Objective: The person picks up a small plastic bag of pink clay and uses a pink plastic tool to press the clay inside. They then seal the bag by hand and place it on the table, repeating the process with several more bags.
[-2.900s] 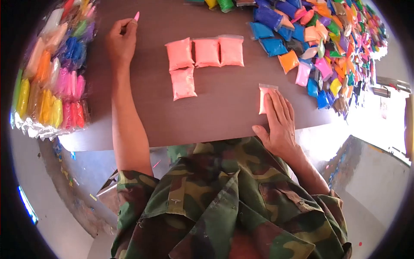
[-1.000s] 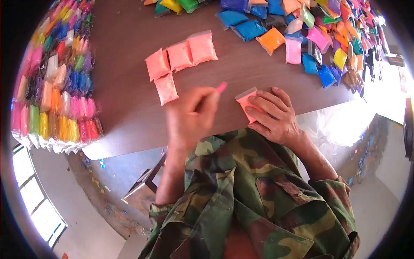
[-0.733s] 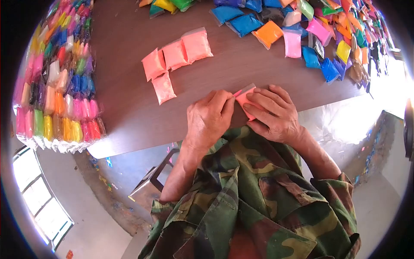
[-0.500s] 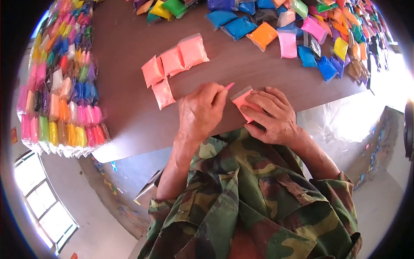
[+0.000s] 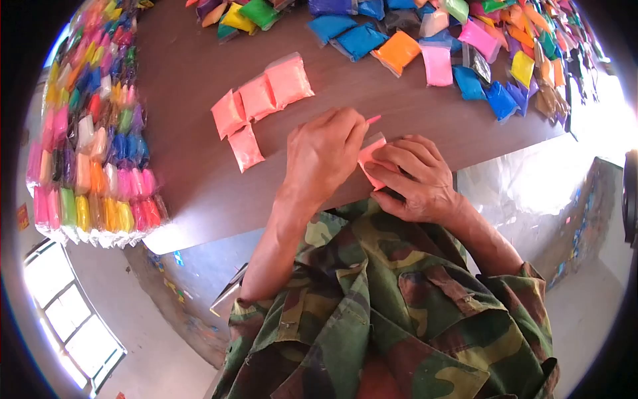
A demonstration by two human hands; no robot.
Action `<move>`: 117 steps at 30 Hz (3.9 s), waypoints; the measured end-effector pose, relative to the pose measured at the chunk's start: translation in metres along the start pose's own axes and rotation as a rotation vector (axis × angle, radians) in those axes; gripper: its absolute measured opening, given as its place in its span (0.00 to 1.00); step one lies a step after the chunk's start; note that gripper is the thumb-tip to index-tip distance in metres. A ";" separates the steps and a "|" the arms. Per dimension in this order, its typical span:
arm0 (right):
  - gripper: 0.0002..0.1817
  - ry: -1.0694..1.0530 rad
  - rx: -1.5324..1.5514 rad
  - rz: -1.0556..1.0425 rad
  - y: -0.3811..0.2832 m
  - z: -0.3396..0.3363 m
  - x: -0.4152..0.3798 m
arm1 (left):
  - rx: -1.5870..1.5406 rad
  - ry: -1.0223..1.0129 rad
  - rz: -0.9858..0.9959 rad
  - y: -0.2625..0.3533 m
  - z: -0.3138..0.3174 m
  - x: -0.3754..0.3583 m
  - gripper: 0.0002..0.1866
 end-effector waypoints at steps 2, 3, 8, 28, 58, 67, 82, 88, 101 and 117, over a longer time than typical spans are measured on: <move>0.29 0.004 -0.002 0.004 -0.001 -0.001 0.002 | -0.030 -0.044 -0.018 0.003 -0.002 -0.016 0.04; 0.29 0.002 0.002 0.015 -0.001 0.000 0.001 | -0.042 -0.063 -0.029 0.003 -0.003 -0.021 0.04; 0.28 0.000 0.014 0.009 0.000 0.000 0.003 | 0.132 0.057 0.013 -0.014 -0.016 -0.023 0.03; 0.17 0.124 0.015 0.033 0.003 -0.002 0.004 | 0.023 0.027 0.031 0.010 -0.010 -0.049 0.03; 0.18 0.157 0.005 0.039 0.006 -0.002 -0.001 | 0.175 -0.063 0.170 0.015 0.012 0.003 0.03; 0.21 0.204 -0.102 0.119 0.007 -0.001 0.003 | -0.035 0.020 -0.083 0.002 -0.005 -0.041 0.04; 0.13 0.212 -0.121 0.090 0.006 -0.005 0.003 | 0.115 0.148 -0.019 -0.004 -0.018 -0.064 0.04; 0.13 0.219 -0.133 0.149 0.008 -0.003 0.005 | -0.055 0.193 -0.146 -0.003 -0.027 -0.068 0.04; 0.13 0.253 -0.130 0.170 0.010 -0.002 0.008 | 0.002 0.219 -0.101 -0.005 -0.025 -0.072 0.05; 0.15 0.191 -0.141 0.064 0.001 -0.003 0.015 | -0.091 0.245 -0.230 -0.010 -0.029 -0.084 0.05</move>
Point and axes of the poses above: each hand's wrist, its own x-axis towards the middle knuckle, its own z-axis out of the palm, y = z × x, the point moved 9 cm from there along x, towards the middle knuckle, and after that the axes turned 12 degrees about y, right-handed, at the moved point
